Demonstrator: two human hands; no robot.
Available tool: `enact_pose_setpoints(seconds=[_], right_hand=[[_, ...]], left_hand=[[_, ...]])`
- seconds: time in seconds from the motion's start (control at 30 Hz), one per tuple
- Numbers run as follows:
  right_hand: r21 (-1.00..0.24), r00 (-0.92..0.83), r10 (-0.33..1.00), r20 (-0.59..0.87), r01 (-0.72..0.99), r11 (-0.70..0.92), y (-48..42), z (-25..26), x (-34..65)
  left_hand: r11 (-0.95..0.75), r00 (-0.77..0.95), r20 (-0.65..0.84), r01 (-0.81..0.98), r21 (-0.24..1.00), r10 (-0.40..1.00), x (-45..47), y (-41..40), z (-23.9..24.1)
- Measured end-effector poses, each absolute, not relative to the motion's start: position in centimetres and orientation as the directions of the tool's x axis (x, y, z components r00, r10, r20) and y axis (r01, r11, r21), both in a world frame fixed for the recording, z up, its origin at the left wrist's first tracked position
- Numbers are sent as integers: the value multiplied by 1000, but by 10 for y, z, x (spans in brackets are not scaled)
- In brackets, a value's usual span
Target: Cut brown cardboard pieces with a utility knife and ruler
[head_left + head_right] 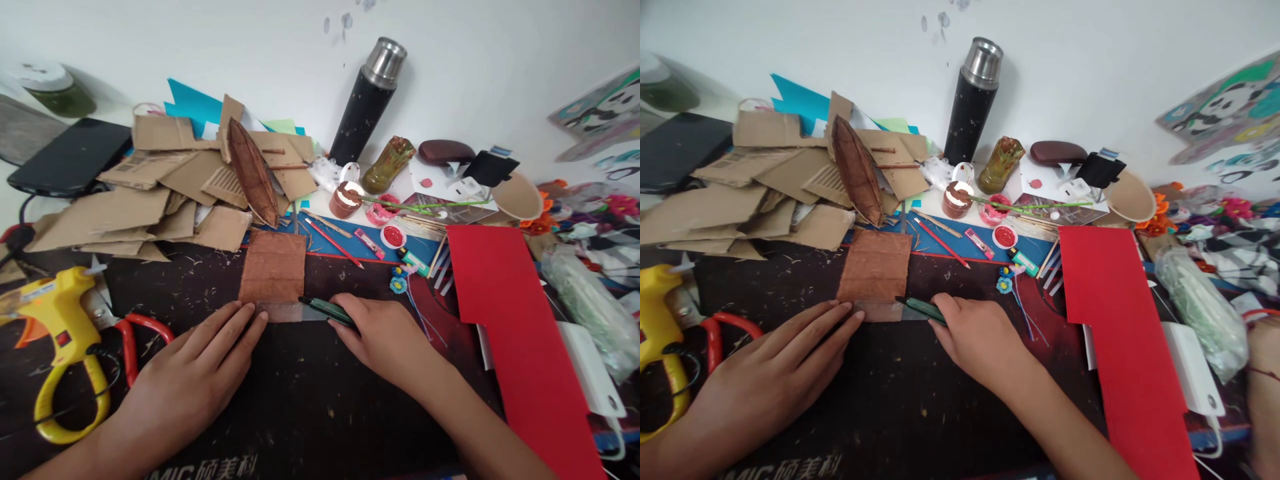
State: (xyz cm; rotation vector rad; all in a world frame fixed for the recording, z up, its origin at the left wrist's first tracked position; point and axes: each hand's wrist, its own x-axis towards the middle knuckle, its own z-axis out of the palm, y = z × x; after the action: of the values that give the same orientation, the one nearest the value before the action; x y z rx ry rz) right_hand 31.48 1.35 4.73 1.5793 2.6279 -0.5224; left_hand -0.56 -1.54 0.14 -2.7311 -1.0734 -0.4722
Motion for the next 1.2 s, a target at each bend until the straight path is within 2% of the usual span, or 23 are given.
enact_pose_setpoints(seconds=[0.17,0.4,0.67,1.2], right_hand=[[-262,-485,852,-198,864,430,13,47,314],[-263,-485,847,-218,865,427,13,49,313],[-255,-472,845,-250,874,413,14,50,312],[-269,-484,849,-211,864,426,13,48,314]], left_hand=[[-728,685,354,685,-16,637,-5,-13,4],[-803,763,326,595,-17,558,-11,-14,2],[-803,754,358,596,-18,551,-9,-12,0],[-788,730,381,616,-8,567,-9,-12,-5]])
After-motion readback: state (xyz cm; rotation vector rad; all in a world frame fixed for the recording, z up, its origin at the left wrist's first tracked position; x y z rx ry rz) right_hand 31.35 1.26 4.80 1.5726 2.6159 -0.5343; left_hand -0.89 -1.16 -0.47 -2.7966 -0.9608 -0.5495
